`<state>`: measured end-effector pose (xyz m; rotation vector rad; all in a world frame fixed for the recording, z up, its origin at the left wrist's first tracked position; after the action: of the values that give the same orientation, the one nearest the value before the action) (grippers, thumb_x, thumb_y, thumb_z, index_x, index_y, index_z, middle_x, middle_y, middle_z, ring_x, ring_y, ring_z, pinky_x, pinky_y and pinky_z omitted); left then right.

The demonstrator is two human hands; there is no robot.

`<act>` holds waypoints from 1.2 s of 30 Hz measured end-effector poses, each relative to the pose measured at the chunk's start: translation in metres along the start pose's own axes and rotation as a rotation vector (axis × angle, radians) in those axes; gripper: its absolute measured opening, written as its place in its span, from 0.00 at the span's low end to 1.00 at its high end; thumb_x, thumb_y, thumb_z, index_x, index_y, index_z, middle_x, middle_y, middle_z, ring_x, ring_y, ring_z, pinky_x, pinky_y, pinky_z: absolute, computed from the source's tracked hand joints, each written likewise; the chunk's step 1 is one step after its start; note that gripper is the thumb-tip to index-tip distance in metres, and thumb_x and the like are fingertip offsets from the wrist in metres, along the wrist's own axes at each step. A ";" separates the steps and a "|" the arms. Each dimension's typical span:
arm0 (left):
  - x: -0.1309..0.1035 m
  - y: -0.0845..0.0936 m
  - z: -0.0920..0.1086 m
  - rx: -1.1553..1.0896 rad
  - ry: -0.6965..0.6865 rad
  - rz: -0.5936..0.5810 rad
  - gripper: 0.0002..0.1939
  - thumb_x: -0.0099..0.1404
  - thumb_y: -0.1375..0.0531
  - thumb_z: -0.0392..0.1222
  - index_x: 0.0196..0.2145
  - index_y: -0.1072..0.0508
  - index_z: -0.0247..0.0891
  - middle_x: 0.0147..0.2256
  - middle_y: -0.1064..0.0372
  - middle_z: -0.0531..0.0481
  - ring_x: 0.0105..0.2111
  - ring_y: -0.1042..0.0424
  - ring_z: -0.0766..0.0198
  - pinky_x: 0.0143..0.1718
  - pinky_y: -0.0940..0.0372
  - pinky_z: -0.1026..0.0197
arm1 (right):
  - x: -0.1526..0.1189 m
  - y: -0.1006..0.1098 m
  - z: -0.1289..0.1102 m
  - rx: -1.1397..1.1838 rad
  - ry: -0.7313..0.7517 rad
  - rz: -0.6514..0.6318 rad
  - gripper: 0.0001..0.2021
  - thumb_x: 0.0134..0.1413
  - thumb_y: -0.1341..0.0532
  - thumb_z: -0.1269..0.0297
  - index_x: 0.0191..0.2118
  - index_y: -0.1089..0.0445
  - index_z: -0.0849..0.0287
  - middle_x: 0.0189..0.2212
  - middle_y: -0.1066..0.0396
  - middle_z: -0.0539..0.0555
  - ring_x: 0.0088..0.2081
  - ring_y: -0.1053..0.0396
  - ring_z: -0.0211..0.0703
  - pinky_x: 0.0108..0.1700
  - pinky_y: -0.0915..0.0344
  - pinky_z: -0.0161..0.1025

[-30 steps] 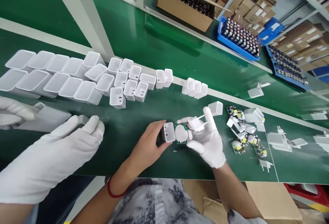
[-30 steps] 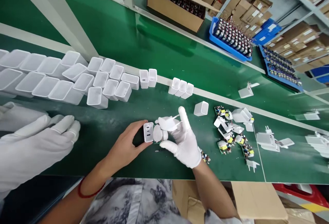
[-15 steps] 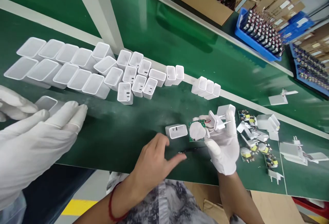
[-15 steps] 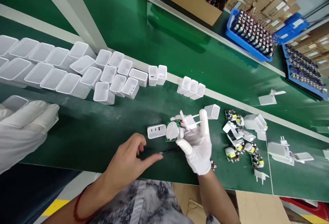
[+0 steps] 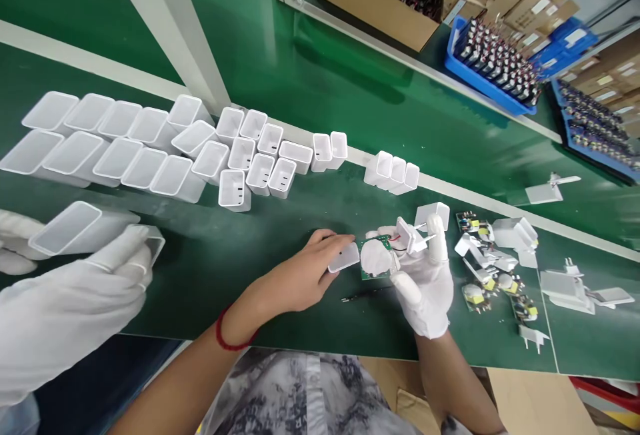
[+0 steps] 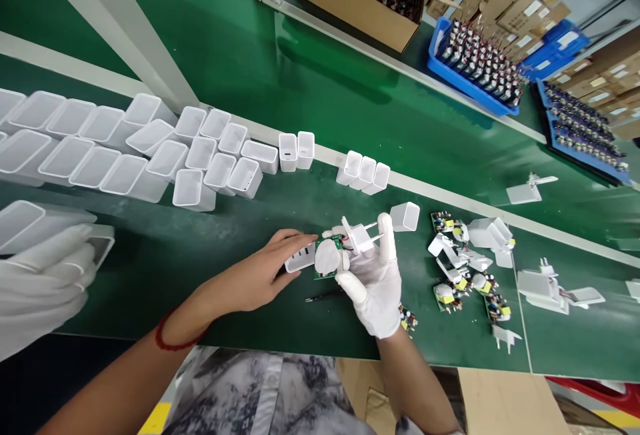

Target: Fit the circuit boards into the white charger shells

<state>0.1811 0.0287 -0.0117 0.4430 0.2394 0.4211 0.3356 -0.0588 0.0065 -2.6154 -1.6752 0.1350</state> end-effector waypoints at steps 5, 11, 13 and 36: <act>-0.019 -0.004 -0.005 0.201 0.173 0.378 0.44 0.60 0.33 0.47 0.66 0.52 0.39 0.57 0.38 0.34 0.58 0.37 0.39 0.52 0.33 0.40 | 0.002 -0.006 -0.001 0.000 0.057 -0.079 0.52 0.53 0.31 0.56 0.70 0.70 0.34 0.60 0.34 0.53 0.57 0.32 0.53 0.60 0.36 0.61; -0.024 -0.001 -0.018 0.065 0.150 0.327 0.31 0.60 0.33 0.43 0.57 0.41 0.43 0.50 0.32 0.43 0.50 0.31 0.49 0.44 0.30 0.51 | 0.006 -0.032 -0.008 -0.088 0.168 -0.309 0.45 0.59 0.35 0.62 0.69 0.68 0.32 0.56 0.30 0.51 0.54 0.30 0.49 0.59 0.36 0.61; -0.021 0.000 -0.019 0.053 0.136 0.355 0.27 0.59 0.31 0.42 0.52 0.37 0.41 0.46 0.30 0.45 0.46 0.30 0.51 0.41 0.31 0.52 | 0.009 -0.041 -0.010 -0.102 0.208 -0.373 0.44 0.61 0.37 0.65 0.70 0.68 0.35 0.55 0.31 0.52 0.56 0.32 0.48 0.60 0.38 0.60; -0.016 -0.001 -0.022 0.000 0.089 0.437 0.26 0.56 0.30 0.37 0.50 0.33 0.37 0.44 0.27 0.44 0.42 0.33 0.52 0.41 0.31 0.51 | 0.011 -0.056 -0.001 -0.220 0.198 -0.464 0.41 0.62 0.38 0.62 0.70 0.64 0.36 0.59 0.35 0.55 0.59 0.34 0.47 0.61 0.38 0.55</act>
<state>0.1604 0.0288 -0.0290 0.4778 0.2280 0.8698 0.2901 -0.0253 0.0110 -2.1927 -2.2628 -0.3248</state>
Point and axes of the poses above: each hand's wrist, its own x-axis towards the middle knuckle, its own y-axis out of the back of the hand, z = x × y, the point moved 6 cm from there along x, towards the middle knuckle
